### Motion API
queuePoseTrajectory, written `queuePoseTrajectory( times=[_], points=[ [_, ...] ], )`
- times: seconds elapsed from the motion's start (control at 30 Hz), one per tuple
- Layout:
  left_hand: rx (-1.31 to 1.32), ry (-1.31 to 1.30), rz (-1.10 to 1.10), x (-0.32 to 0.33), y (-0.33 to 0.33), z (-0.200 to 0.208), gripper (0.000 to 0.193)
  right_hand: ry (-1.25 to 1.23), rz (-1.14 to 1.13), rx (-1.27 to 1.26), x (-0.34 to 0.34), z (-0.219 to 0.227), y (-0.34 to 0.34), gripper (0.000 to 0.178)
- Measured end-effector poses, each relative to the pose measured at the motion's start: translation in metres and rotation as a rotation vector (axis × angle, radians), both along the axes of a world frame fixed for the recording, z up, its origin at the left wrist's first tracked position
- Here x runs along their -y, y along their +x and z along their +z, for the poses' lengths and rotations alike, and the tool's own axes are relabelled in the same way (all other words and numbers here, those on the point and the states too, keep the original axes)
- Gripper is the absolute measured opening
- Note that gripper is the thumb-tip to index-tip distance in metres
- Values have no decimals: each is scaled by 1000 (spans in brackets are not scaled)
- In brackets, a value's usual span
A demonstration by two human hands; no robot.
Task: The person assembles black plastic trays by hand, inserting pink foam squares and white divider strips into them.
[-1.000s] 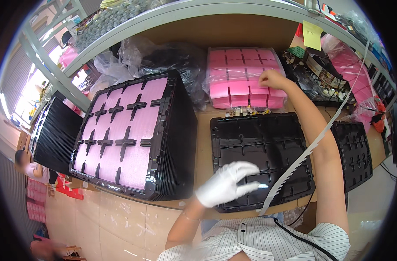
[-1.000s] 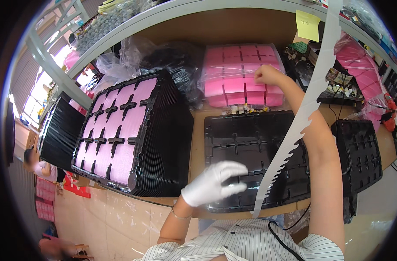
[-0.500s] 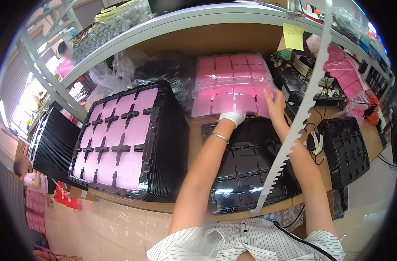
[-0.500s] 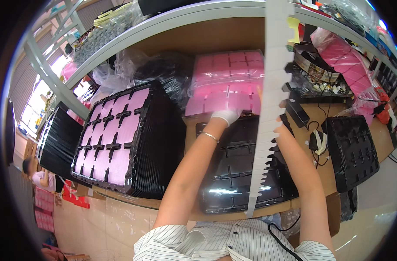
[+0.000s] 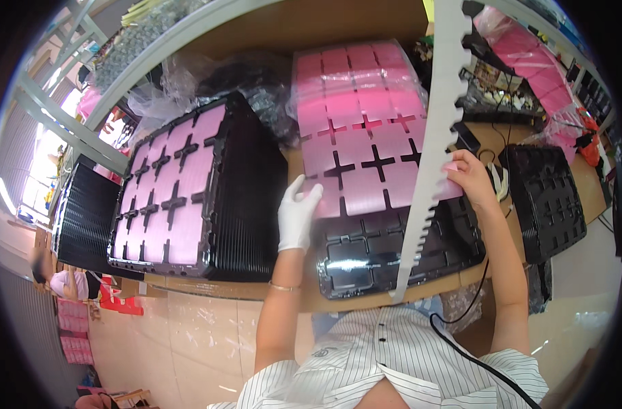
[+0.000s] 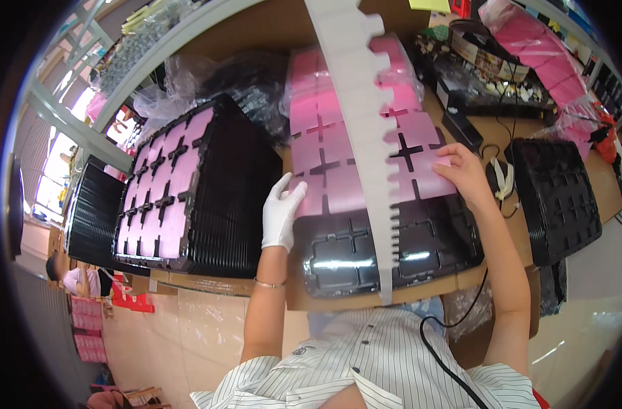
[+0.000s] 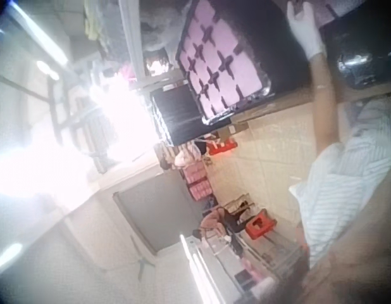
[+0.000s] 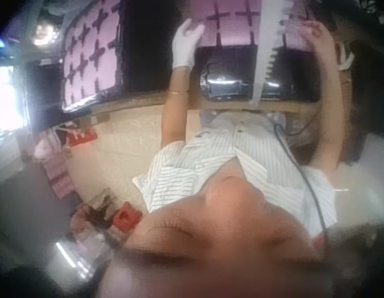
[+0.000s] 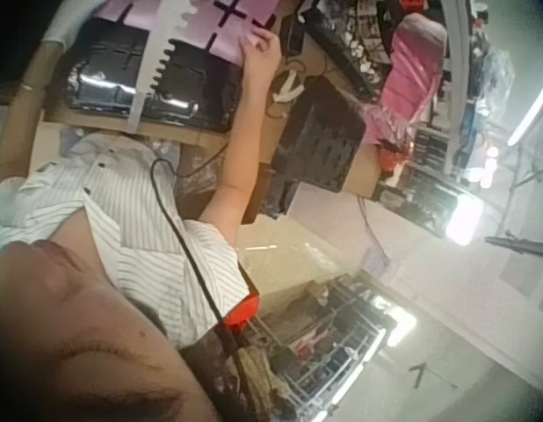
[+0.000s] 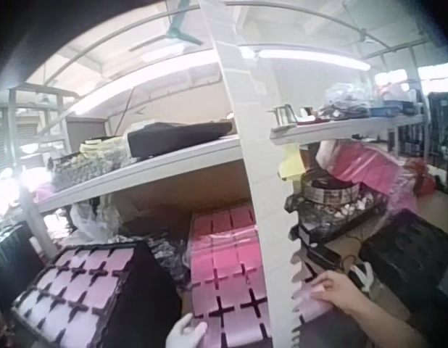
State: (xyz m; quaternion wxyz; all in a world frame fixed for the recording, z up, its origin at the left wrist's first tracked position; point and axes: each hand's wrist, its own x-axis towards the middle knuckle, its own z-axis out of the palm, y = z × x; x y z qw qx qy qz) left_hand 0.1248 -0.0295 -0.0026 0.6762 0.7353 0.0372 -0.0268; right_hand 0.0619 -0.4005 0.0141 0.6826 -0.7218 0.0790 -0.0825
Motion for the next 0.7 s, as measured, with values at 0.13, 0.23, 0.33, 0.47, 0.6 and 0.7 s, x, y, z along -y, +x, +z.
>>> queuePoseTrajectory(
  times=[0.13,0.23,0.33,0.47,0.6,0.7],
  points=[
    [133,618,-112,1,-61,9,66,-236,-114,3,1,-25,-62,26],
    [-37,810,-218,8,-93,24,64,-321,-229,-34,-8,-43,-104,22],
    [-11,911,-214,8,-113,19,62,-547,-314,42,-20,-59,-131,18],
    [44,976,-221,9,-119,15,59,-618,-420,76,-31,-55,-134,18],
    [-89,808,-302,4,-125,29,58,-385,-378,-5,-18,-54,-126,16],
    [-152,839,-310,5,-129,35,56,-298,-311,1,-12,-54,-126,15]
  ],
)
